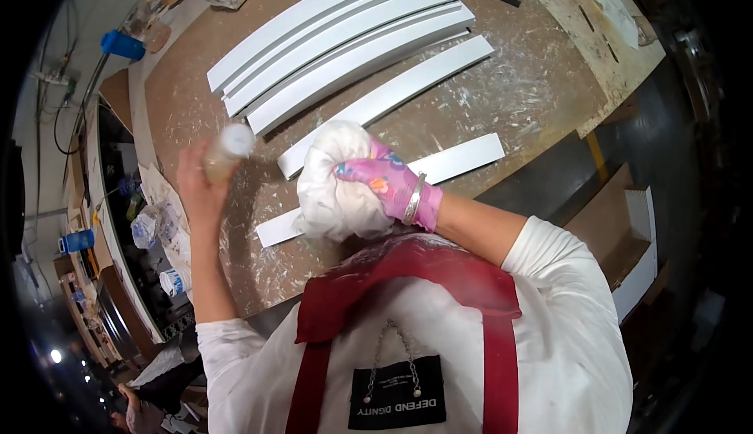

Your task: The person cleans several long white wooden strips by hand using a cloth. The person first picks up a stack of strips, then handles each one individually by applying liquid from a bottle to a cloth and wiping down the length of the strips on a workbench.

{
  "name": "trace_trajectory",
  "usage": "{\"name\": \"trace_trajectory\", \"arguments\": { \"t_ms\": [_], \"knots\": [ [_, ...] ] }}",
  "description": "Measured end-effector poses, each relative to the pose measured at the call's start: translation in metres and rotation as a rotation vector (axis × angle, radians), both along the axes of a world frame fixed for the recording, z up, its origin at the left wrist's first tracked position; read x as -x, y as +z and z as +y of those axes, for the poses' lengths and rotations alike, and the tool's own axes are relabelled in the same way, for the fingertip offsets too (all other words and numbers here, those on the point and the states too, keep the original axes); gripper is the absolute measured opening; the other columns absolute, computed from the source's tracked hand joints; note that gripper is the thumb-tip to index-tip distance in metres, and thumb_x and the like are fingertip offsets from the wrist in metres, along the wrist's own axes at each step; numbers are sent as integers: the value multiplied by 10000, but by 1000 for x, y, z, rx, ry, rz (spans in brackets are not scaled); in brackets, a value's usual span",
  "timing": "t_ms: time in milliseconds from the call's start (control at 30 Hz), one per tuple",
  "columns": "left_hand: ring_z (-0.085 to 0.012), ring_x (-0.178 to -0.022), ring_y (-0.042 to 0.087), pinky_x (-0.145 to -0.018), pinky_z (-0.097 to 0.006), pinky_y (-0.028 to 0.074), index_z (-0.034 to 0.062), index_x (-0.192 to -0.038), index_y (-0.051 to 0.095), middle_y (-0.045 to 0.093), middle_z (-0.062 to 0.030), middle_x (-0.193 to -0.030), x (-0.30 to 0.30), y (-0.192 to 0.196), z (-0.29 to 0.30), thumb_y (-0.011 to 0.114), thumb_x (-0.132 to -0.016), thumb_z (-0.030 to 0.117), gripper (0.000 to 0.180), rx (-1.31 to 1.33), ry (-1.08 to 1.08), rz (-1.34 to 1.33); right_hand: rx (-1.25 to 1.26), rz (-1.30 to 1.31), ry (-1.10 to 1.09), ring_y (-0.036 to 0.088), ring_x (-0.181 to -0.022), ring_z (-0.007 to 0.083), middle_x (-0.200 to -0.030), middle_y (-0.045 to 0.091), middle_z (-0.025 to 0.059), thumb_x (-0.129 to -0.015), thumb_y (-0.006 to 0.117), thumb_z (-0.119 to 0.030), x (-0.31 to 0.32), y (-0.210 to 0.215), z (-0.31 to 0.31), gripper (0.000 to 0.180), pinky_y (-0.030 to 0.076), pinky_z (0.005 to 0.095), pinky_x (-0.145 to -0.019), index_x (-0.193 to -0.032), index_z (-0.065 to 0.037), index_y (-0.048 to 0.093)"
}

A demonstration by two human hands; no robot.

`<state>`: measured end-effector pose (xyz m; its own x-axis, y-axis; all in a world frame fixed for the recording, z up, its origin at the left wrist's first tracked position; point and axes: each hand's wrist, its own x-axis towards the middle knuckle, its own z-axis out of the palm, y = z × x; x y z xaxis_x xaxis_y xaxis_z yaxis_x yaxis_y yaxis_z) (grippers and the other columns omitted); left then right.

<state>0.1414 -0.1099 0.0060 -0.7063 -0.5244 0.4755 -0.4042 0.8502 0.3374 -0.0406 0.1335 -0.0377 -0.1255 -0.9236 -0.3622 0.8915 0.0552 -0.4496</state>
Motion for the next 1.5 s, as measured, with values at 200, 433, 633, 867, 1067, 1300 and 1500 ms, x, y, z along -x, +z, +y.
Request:
{"name": "trace_trajectory", "arguments": {
  "t_ms": [200,433,633,867,1067,1300,1500],
  "knots": [
    [-265,-1035,548,-891,-405,396,197,-1146,599,569,-91,-1111,13,43,59,689,-654,83,514,408,-208,-513,-36,52,97,543,-1152,210,-1241,545,128,-894,501,-50,-4,28,0,482,456,343,-967,-1358,-15,374],
    [-247,-1068,524,-892,-403,385,222,-1173,573,562,-62,-1141,25,68,56,601,-700,19,515,572,-199,-534,329,727,-17,479,-1226,246,-1332,469,135,-858,483,-46,5,32,10,565,386,363,-1035,-1400,-31,323],
    [-235,-1066,521,-905,-405,372,223,-1171,566,561,-53,-1110,26,73,62,608,-715,41,492,590,-243,-591,8,-58,49,523,-1175,251,-1298,500,126,-890,488,-106,6,35,8,516,429,364,-995,-1383,-38,350],
    [-225,-1045,524,-901,-426,372,217,-1169,558,559,-45,-1086,24,83,71,602,-723,49,478,587,-236,-592,22,-181,4,591,-1076,273,-1202,567,145,-952,459,-270,2,28,1,434,485,377,-935,-1306,-22,424],
    [-232,-1036,531,-899,-419,380,194,-1158,569,562,-52,-1074,20,56,68,625,-694,45,491,463,-265,-540,-54,-333,30,567,-1119,286,-1198,575,171,-963,405,-324,-14,23,-17,456,445,411,-993,-1279,1,462],
    [-306,-1104,523,-926,-407,403,73,-1176,545,553,-146,-1188,-6,-1,-15,760,-673,150,552,-164,96,-90,-41,-330,-50,550,-1155,275,-1255,560,163,-931,475,-321,45,16,15,455,429,451,-1010,-1275,-23,489],
    [-255,-1163,484,-991,-366,366,-58,-1258,421,506,-175,-1251,-40,-41,-102,772,-748,249,691,-612,326,648,38,1457,-333,464,-1240,304,-1341,459,192,-793,620,-420,123,14,86,768,376,401,-1041,-1363,20,353]
  ]
}}
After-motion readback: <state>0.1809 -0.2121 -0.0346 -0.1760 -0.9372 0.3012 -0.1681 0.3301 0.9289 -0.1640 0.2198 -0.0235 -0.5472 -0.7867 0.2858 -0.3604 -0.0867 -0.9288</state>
